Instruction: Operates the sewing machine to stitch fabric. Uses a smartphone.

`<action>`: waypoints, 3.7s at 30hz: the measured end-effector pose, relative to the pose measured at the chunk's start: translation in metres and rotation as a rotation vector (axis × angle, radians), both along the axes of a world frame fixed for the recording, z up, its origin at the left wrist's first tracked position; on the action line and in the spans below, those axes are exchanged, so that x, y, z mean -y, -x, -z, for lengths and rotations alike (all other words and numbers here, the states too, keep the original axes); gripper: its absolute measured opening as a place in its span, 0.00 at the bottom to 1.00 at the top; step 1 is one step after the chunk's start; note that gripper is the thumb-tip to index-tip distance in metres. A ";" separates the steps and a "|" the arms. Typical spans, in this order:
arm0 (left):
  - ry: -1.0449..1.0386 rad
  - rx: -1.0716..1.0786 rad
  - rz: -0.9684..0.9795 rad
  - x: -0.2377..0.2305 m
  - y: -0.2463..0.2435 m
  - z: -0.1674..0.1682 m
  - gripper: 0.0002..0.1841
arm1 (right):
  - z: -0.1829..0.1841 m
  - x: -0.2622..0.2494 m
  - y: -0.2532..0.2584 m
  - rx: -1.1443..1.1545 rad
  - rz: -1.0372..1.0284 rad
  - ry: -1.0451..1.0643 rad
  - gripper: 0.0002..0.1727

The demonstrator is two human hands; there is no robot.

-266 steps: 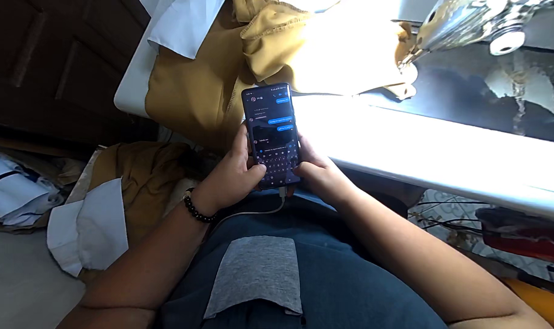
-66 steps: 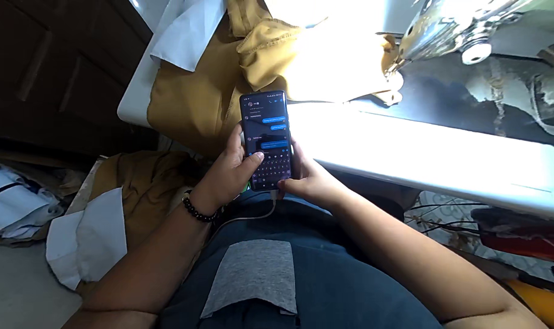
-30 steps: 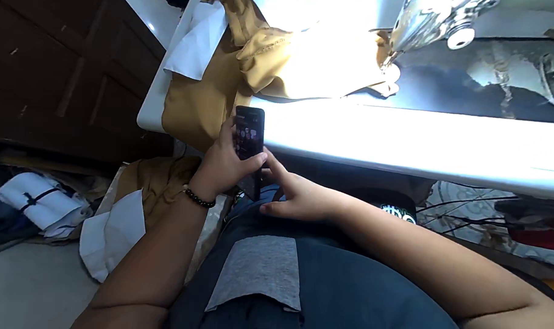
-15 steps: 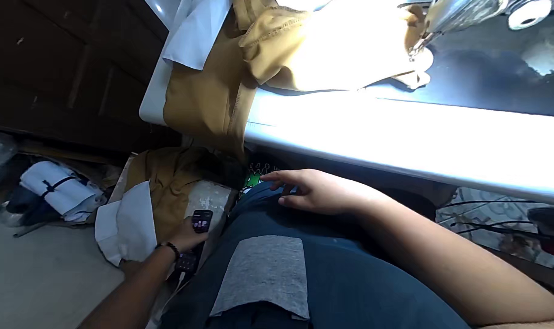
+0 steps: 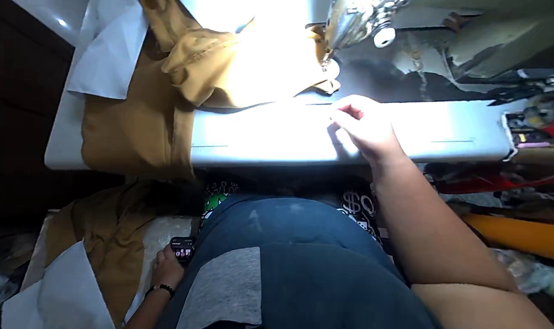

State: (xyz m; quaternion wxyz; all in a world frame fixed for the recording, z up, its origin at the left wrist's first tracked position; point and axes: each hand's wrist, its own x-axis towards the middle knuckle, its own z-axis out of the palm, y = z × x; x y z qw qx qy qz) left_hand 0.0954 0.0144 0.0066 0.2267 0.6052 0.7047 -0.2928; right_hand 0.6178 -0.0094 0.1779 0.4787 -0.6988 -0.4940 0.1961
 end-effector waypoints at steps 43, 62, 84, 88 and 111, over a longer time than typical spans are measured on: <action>-0.465 0.938 1.157 -0.138 -0.432 -0.207 0.18 | -0.008 0.032 0.038 -0.853 0.039 0.029 0.05; -0.743 1.366 1.563 -0.135 -0.413 -0.162 0.17 | 0.027 0.010 -0.022 0.577 -0.089 -0.414 0.11; -0.311 1.270 1.394 -0.180 -0.410 -0.163 0.20 | 0.011 -0.025 -0.042 0.673 -0.208 -0.067 0.12; -0.399 1.158 1.373 -0.177 -0.412 -0.162 0.21 | 0.020 -0.028 -0.043 0.657 -0.185 -0.107 0.13; -0.575 1.117 1.483 -0.162 -0.412 -0.193 0.18 | -0.019 -0.011 0.012 -1.083 -0.150 0.018 0.16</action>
